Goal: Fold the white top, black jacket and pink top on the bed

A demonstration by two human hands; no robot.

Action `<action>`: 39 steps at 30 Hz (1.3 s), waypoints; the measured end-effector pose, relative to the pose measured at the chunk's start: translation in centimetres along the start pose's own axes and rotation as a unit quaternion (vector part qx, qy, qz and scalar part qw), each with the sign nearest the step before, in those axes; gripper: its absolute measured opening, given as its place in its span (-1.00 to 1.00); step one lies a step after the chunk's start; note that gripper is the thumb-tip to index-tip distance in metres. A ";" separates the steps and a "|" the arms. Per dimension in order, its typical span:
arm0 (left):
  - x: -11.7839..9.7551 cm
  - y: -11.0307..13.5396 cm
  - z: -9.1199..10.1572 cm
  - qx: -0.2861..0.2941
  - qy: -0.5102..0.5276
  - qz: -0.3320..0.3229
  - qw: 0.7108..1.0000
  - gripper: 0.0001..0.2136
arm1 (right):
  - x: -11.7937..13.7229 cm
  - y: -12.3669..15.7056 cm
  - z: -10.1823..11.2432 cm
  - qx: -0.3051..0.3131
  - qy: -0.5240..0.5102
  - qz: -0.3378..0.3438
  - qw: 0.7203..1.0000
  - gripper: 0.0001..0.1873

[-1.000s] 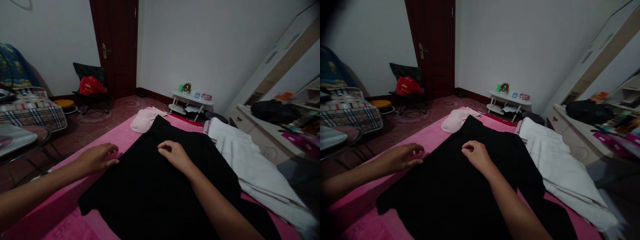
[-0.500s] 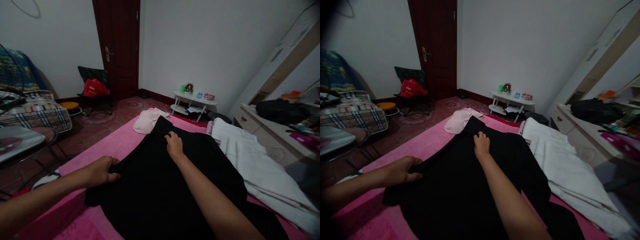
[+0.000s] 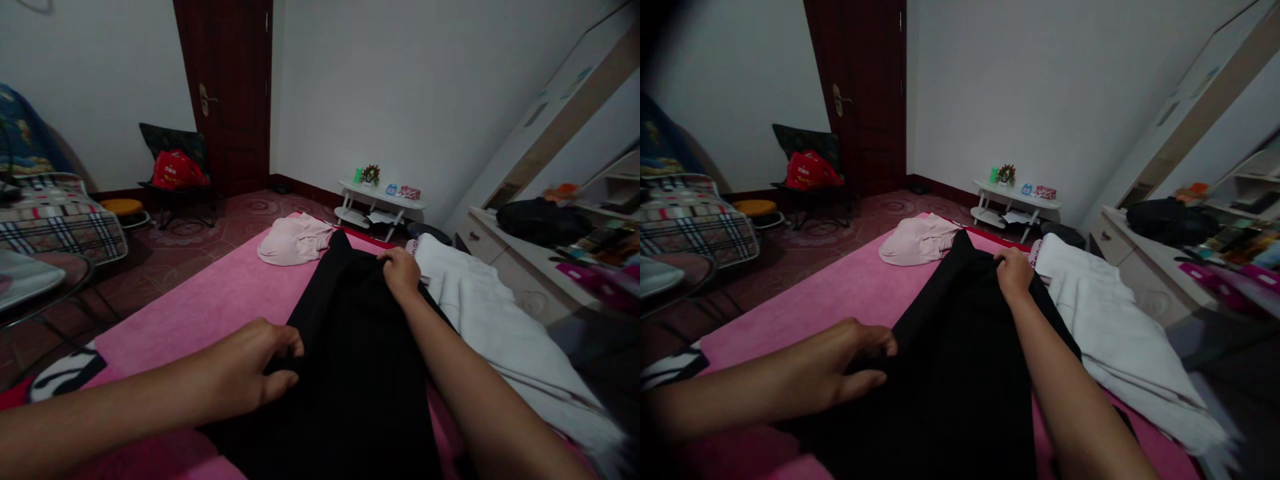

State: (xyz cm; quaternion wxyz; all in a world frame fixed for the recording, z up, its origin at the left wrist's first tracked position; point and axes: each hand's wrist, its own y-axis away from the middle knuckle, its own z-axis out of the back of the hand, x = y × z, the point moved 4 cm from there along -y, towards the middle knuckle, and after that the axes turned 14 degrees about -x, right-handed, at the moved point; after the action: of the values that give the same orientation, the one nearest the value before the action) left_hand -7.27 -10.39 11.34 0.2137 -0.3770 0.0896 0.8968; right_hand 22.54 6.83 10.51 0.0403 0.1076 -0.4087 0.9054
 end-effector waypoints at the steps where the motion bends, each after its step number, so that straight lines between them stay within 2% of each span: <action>1: -0.1 -0.3 -0.8 0.012 0.023 0.008 1.000 -0.81 | -0.4 0.3 -0.2 0.014 0.013 -0.001 1.000 -0.63; 3: 0.2 -1.0 -3.0 0.075 0.083 0.034 0.993 -0.77 | -1.1 1.3 -1.0 0.074 0.045 0.002 0.996 -0.61; 4: 0.5 -1.4 -4.4 0.136 0.121 0.054 0.982 -0.72 | -1.4 1.9 -1.5 0.112 0.060 0.004 0.992 -0.61; 5: 0.9 -1.6 -5.8 0.211 0.161 0.079 0.961 -0.66 | -1.6 2.5 -2.1 0.149 0.073 0.005 0.986 -0.62; 7: 1.5 -2.3 -8.3 0.368 0.233 0.124 0.892 -0.57 | -1.9 3.5 -2.9 0.205 0.086 0.003 0.975 -0.64; 8: 1.7 -2.9 -9.0 0.428 0.256 0.134 0.857 -0.56 | -2.0 3.8 -3.2 0.218 0.087 0.001 0.972 -0.66; 9: 1.8 -3.8 -9.3 0.462 0.269 0.129 0.835 -0.58 | -2.1 3.9 -3.4 0.225 0.087 -0.002 0.970 -0.67; 10: 1.9 -5.1 -9.4 0.463 0.273 0.107 0.836 -0.63 | -2.2 3.9 -3.5 0.230 0.086 -0.006 0.969 -0.69; 11: 2.0 -6.9 -9.1 0.425 0.270 0.071 0.861 -0.68 | -2.2 3.7 -3.6 0.234 0.084 -0.012 0.968 -0.71; 12: 2.1 -8.9 -8.6 0.346 0.260 0.024 0.901 -0.72 | -2.3 3.4 -3.6 0.236 0.080 -0.019 0.968 -0.74; 13: 2.3 -11.1 -7.8 0.228 0.237 -0.029 0.944 -0.73 | -2.4 3.1 -3.7 0.235 0.075 -0.028 0.969 -0.76; 14: 2.5 -13.0 -6.9 0.091 0.198 -0.080 0.973 -0.72 | -2.6 2.7 -3.7 0.228 0.069 -0.038 0.971 -0.77; 15: 2.9 -14.5 -6.1 -0.036 0.144 -0.120 0.982 -0.68 | -2.7 2.3 -3.7 0.215 0.065 -0.048 0.973 -0.76; 16: 3.4 -15.5 -5.9 -0.131 0.079 -0.143 0.978 -0.62 | -2.9 1.9 -3.8 0.198 0.062 -0.058 0.976 -0.72; 17: 4.0 -16.4 -6.2 -0.186 0.011 -0.152 0.971 -0.56 | -3.1 1.6 -4.0 0.180 0.062 -0.067 0.979 -0.68; 18: 4.6 -17.0 -6.8 -0.208 -0.056 -0.152 0.965 -0.52 | -3.4 1.4 -4.3 0.164 0.063 -0.075 0.982 -0.64; 20: 5.7 -17.6 -8.5 -0.202 -0.160 -0.143 0.956 -0.51 | -3.7 1.3 -5.3 0.149 0.064 -0.083 0.983 -0.62; 23: 6.3 -17.6 -10.1 -0.196 -0.228 -0.159 0.940 -0.53 | -3.7 1.4 -7.1 0.165 0.063 -0.080 0.981 -0.63; 27: 6.4 -17.5 -10.3 -0.199 -0.245 -0.162 0.935 -0.52 | -2.9 1.2 -7.8 0.180 0.072 -0.047 0.980 -0.71; 31: 6.5 -17.6 -10.2 -0.210 -0.245 -0.172 0.931 -0.51 | -3.1 0.4 -6.5 0.108 0.142 -0.044 0.983 -0.69; 34: 6.6 -17.7 -10.4 -0.210 -0.247 -0.177 0.929 -0.51 | -3.2 0.4 -6.5 0.154 0.171 -0.007 0.973 -0.75; 36: 6.6 -17.7 -10.5 -0.209 -0.250 -0.177 0.929 -0.52 | -2.3 0.4 -6.8 0.186 0.171 0.018 0.967 -0.74; 39: 6.6 -17.7 -10.5 -0.205 -0.254 -0.175 0.929 -0.51 | 0.9 -0.1 -7.1 0.140 0.134 0.076 0.978 -0.66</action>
State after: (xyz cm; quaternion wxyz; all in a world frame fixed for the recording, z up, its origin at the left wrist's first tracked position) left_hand 3.30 4.16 -0.75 0.3010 -0.1816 -0.2210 0.9097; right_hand 20.50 12.17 6.25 0.0104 -0.0418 -0.2761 0.9602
